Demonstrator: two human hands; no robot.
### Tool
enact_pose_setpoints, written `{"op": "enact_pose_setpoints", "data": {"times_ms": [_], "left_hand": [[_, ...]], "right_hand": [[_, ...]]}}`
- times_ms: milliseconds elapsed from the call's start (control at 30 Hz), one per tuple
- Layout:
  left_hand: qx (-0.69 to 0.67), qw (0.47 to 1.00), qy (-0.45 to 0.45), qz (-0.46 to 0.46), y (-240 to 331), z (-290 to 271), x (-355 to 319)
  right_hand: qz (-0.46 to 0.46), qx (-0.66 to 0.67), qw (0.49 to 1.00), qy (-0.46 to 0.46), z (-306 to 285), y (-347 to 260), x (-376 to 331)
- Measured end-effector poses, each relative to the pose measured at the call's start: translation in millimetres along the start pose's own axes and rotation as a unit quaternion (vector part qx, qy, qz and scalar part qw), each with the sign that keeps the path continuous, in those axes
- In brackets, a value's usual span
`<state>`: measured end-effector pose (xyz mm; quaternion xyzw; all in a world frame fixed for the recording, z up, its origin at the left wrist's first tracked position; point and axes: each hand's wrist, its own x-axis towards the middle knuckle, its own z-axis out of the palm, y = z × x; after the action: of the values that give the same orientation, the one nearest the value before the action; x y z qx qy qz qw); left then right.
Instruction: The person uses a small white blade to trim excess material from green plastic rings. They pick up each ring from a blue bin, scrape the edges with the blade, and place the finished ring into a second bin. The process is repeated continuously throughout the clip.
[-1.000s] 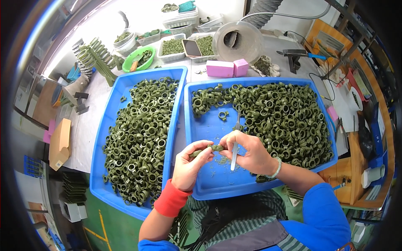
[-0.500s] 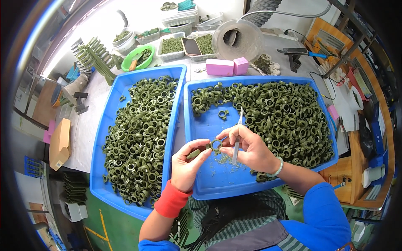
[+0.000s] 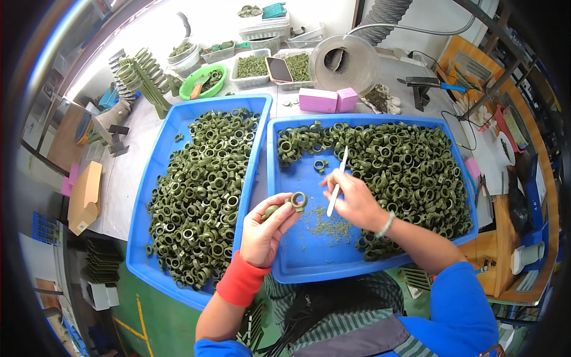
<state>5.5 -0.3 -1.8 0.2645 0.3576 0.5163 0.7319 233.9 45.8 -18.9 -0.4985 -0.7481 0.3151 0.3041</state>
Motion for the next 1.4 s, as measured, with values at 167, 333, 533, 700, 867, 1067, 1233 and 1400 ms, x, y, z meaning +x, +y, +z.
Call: {"op": "enact_pose_setpoints", "data": {"times_ms": [167,333,533,700,867,1067,1233,1400], "left_hand": [[-0.076,0.995,-0.043,-0.051,4.8,-13.7,5.8],[-0.122,0.990,-0.037,-0.067,7.3,-7.2,9.3],[0.077,0.996,-0.019,-0.044,-2.3,-1.1,-0.6],[0.070,0.993,-0.025,-0.096,-4.9,4.4,-3.4],[0.112,0.992,-0.004,-0.061,-4.8,5.3,-4.3],[0.237,0.971,-0.019,0.024,-8.9,8.5,-5.7],[0.167,0.986,-0.013,-0.005,-6.5,7.4,-2.7],[0.151,0.989,0.007,-0.005,-4.6,5.0,-2.8]], "right_hand": [[-0.114,-0.122,0.984,0.070,17.5,44.3,52.8],[-0.048,-0.025,0.999,-0.009,20.9,58.2,54.0],[0.137,0.562,0.800,-0.160,-7.7,-14.9,13.0],[0.145,0.619,0.755,-0.161,-8.9,-18.9,-4.2],[0.118,0.554,0.814,-0.133,-5.4,-16.4,-7.1],[0.065,0.335,0.934,-0.107,-5.1,-26.6,-11.1],[0.080,0.338,0.935,-0.073,-12.1,-31.3,-12.4],[0.013,0.335,0.942,-0.028,-31.2,-31.8,-6.8]]}}
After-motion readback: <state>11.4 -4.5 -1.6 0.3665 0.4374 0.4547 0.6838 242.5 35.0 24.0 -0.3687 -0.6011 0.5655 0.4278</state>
